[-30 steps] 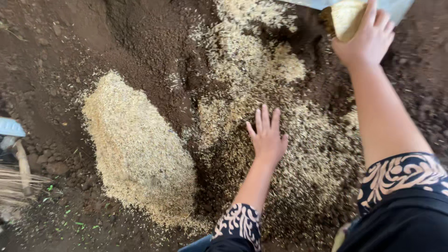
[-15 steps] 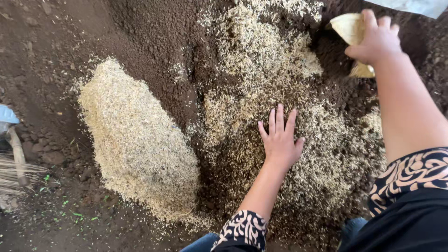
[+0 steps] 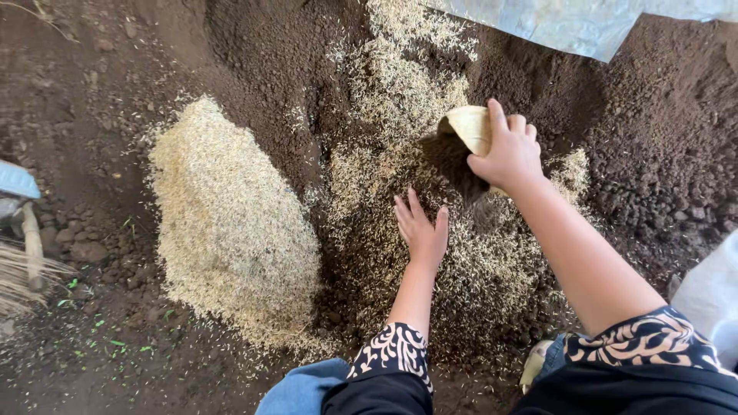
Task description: The person scoops a light-colored granular material from a pile and mixes it into a darker soil-like pile using a small container and their hands. They repeatedly transfer and blend the materials, then briefly handle a small black object near the end.
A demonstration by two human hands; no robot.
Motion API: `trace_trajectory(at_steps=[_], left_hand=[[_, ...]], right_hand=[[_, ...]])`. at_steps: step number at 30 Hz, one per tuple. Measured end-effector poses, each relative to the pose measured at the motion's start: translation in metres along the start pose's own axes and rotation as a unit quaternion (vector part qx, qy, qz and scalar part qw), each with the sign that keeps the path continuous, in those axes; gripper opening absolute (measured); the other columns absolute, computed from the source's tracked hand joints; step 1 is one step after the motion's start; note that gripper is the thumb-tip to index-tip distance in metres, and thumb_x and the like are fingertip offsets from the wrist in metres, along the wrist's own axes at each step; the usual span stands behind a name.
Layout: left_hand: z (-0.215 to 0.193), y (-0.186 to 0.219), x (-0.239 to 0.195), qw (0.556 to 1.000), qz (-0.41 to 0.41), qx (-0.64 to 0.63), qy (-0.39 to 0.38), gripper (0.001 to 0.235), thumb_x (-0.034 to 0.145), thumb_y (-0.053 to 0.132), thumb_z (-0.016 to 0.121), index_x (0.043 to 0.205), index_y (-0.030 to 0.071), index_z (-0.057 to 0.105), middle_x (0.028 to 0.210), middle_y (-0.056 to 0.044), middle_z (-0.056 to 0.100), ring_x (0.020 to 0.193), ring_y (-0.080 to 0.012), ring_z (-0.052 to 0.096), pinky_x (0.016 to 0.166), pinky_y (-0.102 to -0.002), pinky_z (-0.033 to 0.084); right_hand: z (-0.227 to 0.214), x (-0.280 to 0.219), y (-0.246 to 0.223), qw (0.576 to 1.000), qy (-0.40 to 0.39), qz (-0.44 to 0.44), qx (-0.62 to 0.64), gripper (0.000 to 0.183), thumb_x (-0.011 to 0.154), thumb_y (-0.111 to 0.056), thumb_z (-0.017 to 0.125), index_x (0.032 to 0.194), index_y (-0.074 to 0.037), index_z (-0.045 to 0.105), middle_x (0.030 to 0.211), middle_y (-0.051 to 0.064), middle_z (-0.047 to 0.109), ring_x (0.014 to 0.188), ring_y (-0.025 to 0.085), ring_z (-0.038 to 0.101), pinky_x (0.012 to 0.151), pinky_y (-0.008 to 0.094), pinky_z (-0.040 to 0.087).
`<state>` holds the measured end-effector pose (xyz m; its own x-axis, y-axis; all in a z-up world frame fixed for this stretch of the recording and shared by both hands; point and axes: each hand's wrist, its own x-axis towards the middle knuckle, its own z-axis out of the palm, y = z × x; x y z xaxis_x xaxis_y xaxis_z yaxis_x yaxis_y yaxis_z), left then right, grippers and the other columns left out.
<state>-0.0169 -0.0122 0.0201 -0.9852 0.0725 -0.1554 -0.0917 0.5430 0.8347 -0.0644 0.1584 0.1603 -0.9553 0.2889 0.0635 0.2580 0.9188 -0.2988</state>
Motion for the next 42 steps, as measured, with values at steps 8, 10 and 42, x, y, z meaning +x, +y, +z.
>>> trace_trajectory(at_steps=[8, 10, 42], left_hand=[[0.001, 0.007, 0.002, 0.991, 0.046, 0.002, 0.124, 0.095, 0.099, 0.047, 0.053, 0.161, 0.007, -0.007, 0.167, -0.024, -0.017, 0.154, -0.0419, -0.01, 0.121, -0.061, -0.003], [0.002, 0.01, 0.004, 0.986, 0.106, 0.088, 0.091, 0.086, 0.1, 0.045, 0.053, 0.163, 0.011, 0.005, 0.169, -0.022, -0.011, 0.156, -0.0411, -0.007, 0.122, -0.06, -0.003], [-0.009, -0.026, 0.016, 0.981, 0.153, 0.109, -0.053, 0.064, 0.102, 0.045, 0.045, 0.16, 0.023, 0.029, 0.171, -0.011, 0.015, 0.154, -0.0421, 0.017, 0.122, -0.061, 0.012]], right_hand=[[-0.033, 0.017, 0.005, 0.999, 0.011, 0.033, -0.032, 0.11, 0.072, -0.024, 0.077, 0.164, -0.021, 0.018, 0.132, 0.027, 0.048, 0.116, 0.042, 0.051, 0.093, 0.054, 0.049], [-0.039, 0.041, 0.045, 0.994, 0.046, 0.072, -0.065, 0.109, 0.074, -0.027, 0.079, 0.164, -0.019, 0.017, 0.133, 0.03, 0.046, 0.115, 0.042, 0.051, 0.092, 0.055, 0.049], [0.042, 0.02, 0.077, 0.974, -0.043, 0.173, 0.137, 0.103, 0.076, -0.019, 0.064, 0.166, -0.033, 0.015, 0.142, 0.024, 0.041, 0.122, 0.043, 0.045, 0.1, 0.057, 0.048]])
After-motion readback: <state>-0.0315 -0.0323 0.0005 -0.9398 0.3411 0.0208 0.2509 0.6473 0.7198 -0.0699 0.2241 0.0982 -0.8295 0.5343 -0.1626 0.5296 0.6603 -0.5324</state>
